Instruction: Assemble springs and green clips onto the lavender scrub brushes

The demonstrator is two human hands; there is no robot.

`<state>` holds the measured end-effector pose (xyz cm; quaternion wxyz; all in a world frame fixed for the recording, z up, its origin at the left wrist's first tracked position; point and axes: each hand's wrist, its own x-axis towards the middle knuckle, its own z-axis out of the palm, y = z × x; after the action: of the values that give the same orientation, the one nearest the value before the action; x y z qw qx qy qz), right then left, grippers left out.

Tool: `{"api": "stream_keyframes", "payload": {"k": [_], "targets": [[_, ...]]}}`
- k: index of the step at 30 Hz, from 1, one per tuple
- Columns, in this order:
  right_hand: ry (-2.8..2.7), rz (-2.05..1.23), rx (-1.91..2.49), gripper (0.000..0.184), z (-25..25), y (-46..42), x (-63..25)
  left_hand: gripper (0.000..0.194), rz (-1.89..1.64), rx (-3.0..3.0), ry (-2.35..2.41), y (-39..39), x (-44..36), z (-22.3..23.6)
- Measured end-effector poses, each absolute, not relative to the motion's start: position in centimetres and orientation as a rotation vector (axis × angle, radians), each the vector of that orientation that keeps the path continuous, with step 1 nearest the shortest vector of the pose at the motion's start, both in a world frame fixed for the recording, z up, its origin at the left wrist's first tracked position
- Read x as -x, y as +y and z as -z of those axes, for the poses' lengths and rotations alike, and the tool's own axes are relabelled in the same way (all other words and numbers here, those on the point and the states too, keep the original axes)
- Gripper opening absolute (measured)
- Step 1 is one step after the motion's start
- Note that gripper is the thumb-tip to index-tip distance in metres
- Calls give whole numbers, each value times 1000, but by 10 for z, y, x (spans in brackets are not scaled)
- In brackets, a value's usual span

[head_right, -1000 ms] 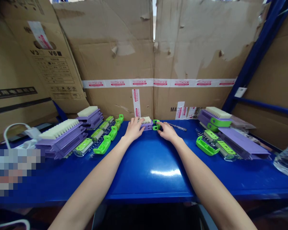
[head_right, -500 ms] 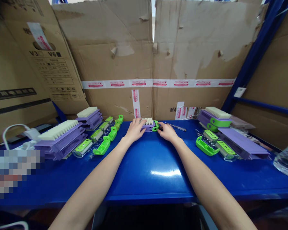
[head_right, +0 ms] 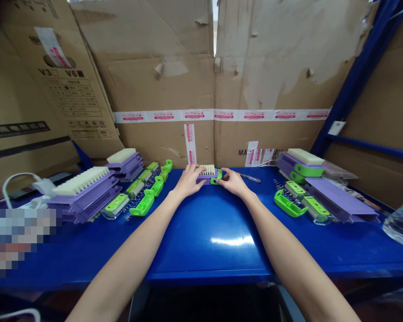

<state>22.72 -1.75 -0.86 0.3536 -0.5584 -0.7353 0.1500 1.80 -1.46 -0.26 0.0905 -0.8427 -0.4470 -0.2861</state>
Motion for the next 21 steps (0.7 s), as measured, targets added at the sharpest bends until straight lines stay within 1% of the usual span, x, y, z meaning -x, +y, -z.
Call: {"api": "stream_keyframes", "payload": {"k": [5,8,12,18,21], "targets": [[-1813,-377,1509,47,7,-18,-228,39,878,2516,-1300,-18,-19,-1],[-1803,-387,1545,49,9,-16,-229,44,842,2502,-1307,-21,-22,-3],[-1808,-443,1541,52,14,-12,-230,55,738,2430,-1279,-25,-29,-4],[-1823,-486,1515,51,19,-6,-233,85,728,2286,-1441,-27,-34,1],[-1824,-474,1494,48,20,-6,-232,86,668,2306,-1553,-27,-33,2]]}}
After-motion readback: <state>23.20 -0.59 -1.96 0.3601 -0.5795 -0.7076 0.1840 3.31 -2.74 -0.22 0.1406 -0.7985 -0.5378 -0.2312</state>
